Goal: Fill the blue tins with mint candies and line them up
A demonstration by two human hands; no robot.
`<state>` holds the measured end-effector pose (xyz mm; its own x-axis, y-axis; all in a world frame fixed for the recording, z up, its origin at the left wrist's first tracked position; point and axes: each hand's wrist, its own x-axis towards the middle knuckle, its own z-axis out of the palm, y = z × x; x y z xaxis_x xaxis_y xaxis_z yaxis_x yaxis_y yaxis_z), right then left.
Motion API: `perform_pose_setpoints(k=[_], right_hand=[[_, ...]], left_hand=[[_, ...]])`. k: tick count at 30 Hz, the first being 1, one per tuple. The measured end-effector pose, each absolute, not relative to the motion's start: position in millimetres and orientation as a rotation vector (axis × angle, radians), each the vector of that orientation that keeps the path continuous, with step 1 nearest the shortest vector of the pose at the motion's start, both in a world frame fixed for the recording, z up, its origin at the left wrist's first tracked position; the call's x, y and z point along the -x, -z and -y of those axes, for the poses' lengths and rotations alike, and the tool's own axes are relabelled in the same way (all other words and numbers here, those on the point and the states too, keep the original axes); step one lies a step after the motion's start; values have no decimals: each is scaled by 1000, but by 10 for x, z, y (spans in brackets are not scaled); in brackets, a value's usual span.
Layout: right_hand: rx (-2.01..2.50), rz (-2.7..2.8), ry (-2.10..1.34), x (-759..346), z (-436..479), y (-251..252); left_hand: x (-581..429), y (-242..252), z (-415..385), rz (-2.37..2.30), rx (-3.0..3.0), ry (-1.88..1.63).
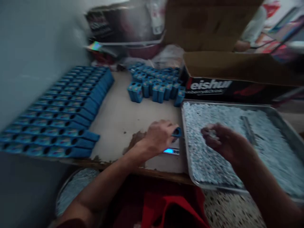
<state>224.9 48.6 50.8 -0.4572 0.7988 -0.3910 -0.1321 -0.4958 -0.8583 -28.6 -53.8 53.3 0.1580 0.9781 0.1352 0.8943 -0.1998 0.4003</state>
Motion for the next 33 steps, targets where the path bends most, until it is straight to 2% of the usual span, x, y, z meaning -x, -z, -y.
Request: perform_pose_setpoints(k=[2,5,12,17,21,23,26,29,33], right_hand=[[1098,972,-2077,-2239,-579,-426],[1110,934,-2215,-2123,-650,-318],[1126,830,-2376,-1792,-578,-234],[1059,801,-2355,-1645,-631,-202],[1002,663,-2318,-1630,-705,-161],[952,586,-2237,-1687,-772,-152],[888,525,-2130,-1862,-904,-163],[866,424,-2068,-2056,-1013,-181],[813,279,-2065,-2123,-1030,-182]], left_hand=[[503,-623,498,-1822,-2169,-376],[1186,-781,635,-1973,-2139,-341],[3005,-874,1587,-2098,-1753,-265],[3154,-819,1845,-2201,-1681,-286],[2650,-624,1376,-2360,-1683,-490],[2396,-482,872,-2454,-1575,-820],[2258,-283,25,-2518,-1441,-1042],[2368,-145,-566,-2470,-1389,-1113],[2470,5,-838,-2405,-1439,-1184]])
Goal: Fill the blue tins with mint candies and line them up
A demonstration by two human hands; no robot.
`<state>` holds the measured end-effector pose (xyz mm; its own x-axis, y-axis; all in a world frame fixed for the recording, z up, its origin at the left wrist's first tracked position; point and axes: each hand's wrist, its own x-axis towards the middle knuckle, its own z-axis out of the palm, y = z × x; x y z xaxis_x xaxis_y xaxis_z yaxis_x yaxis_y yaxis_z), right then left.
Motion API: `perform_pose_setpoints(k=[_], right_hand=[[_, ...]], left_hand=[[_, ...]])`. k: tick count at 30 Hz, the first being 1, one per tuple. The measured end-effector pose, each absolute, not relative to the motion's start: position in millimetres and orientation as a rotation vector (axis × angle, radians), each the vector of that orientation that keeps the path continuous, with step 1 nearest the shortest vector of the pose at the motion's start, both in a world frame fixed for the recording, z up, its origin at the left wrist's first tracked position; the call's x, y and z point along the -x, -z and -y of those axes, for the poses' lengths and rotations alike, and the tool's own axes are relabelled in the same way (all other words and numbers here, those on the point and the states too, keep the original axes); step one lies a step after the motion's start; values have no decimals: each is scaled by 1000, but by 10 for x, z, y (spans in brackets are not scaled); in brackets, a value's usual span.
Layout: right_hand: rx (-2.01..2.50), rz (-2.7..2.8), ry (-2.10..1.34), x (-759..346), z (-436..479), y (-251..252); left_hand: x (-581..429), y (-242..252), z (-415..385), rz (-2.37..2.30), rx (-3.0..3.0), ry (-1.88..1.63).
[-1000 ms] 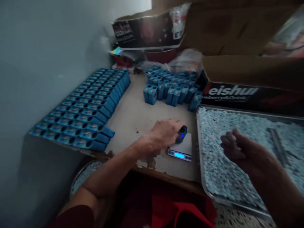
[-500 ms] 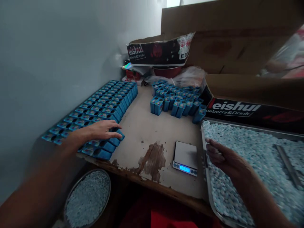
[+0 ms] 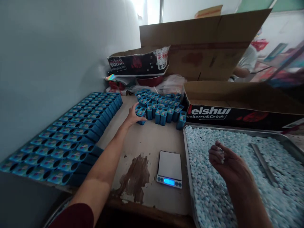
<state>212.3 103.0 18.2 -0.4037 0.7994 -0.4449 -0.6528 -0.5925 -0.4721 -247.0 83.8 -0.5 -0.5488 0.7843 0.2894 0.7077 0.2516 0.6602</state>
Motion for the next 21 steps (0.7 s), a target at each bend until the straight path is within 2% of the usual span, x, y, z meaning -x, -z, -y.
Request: perform_pose_setpoints(k=[6,15,21], right_hand=[[855,298,-2161,-2025,-976,-193],[753,349,-2176,-2015,-908,-226],[792,217,-2156,-1956,-967,-148]], left_hand=[[2368,167,-734,-2497,-1427,-1213],[1908,195,-119,-1873,-2007,-995],[1457,281,-147,-1804,-2425,-1026]])
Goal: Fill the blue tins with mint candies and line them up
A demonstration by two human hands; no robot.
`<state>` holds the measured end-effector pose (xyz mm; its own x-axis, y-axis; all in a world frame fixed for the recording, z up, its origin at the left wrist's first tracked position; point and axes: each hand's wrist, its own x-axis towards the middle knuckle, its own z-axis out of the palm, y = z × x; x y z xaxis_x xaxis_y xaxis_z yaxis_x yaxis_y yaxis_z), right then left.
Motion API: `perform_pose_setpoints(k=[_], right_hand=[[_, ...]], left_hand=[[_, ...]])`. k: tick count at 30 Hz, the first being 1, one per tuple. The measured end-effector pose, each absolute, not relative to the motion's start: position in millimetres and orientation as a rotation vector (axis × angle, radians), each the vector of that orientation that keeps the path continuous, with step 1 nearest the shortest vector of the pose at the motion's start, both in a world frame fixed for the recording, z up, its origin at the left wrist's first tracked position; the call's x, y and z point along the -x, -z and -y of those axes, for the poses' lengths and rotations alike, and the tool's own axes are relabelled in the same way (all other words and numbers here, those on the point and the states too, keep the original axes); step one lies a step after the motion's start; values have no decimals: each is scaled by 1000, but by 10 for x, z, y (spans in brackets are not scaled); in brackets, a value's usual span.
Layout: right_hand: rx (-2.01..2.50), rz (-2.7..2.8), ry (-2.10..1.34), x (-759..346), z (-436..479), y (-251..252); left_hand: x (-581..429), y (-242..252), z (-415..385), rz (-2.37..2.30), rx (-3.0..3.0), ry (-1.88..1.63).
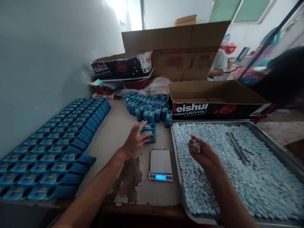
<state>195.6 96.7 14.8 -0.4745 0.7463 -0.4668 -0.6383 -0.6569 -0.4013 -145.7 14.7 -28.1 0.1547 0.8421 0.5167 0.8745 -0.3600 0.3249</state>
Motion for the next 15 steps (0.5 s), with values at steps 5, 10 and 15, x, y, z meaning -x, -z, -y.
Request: perform_pose_setpoints(k=[5,10,15], right_hand=[[878,175,-1982,-1989,-1057,-143],[841,431,-1956,-2034,-1089,-143],[885,602,-2005,-1966,-1038,-101]], left_hand=[[1375,155,-30,1632,2282,897],[1106,-167,288,1670,2267,962],[642,-340,547,1644,2474,890]])
